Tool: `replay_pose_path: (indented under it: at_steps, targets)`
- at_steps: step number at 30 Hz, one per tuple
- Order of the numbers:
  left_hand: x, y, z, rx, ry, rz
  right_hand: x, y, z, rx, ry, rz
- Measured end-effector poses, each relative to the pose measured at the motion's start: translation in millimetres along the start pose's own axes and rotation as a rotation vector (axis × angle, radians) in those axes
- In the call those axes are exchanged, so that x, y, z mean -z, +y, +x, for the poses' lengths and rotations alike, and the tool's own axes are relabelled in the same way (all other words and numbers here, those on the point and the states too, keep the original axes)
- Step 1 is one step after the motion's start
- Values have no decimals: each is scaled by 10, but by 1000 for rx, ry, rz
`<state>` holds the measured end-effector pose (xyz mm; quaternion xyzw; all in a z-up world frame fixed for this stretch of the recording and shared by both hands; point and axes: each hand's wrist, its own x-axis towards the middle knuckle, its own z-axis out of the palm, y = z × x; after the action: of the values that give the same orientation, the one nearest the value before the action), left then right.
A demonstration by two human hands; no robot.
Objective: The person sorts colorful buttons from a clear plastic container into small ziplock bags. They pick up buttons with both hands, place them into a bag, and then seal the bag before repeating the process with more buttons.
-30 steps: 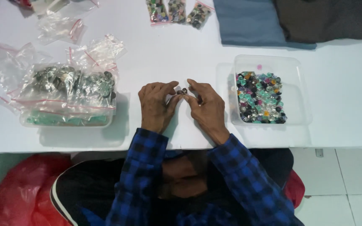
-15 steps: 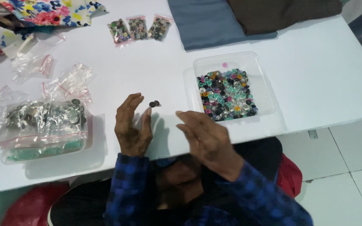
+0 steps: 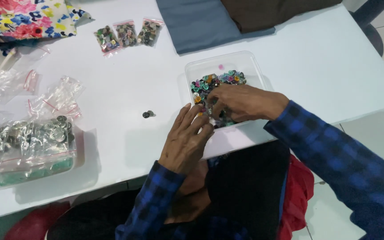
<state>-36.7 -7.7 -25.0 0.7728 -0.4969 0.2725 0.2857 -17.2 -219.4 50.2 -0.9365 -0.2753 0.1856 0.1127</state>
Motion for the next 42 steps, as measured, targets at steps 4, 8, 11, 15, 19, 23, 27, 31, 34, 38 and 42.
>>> replay_pose_path:
  at_steps: [4,8,11,15,19,23,27,31,34,38,42]
  targets:
    - [75,16,-20,9,-10,-4,44,170,-103,-127,-6,-211]
    - [198,-28,68,42,-20,-118,111,220,-248,-194,131,-263]
    - [112,-204,164,109,-30,-159,201,9,-258,-246,41,-179]
    - [-165,-478,287,232,-136,-140,152,-146,-148,-212,-75,-191]
    - [-79,-423,378,266,-208,-216,91,-16,-94,-209,-30,-141]
    - [13,-366,377,325,-279,-237,141,-53,-123,-310,88,-169]
    - [-14,-358,404,341,-285,-221,139,-243,3,-239,123,-118]
    - [-102,-405,366,401,-327,-232,-124,-81,158,-228,93,-267]
    - [-161,-454,346,458,-366,-199,-82,-36,115,-252,105,-281]
    - [-207,-524,446,343,-361,-78,62,37,-32,-345,213,54]
    - [-220,-458,502,335,-273,-104,122,-53,-136,-370,319,354]
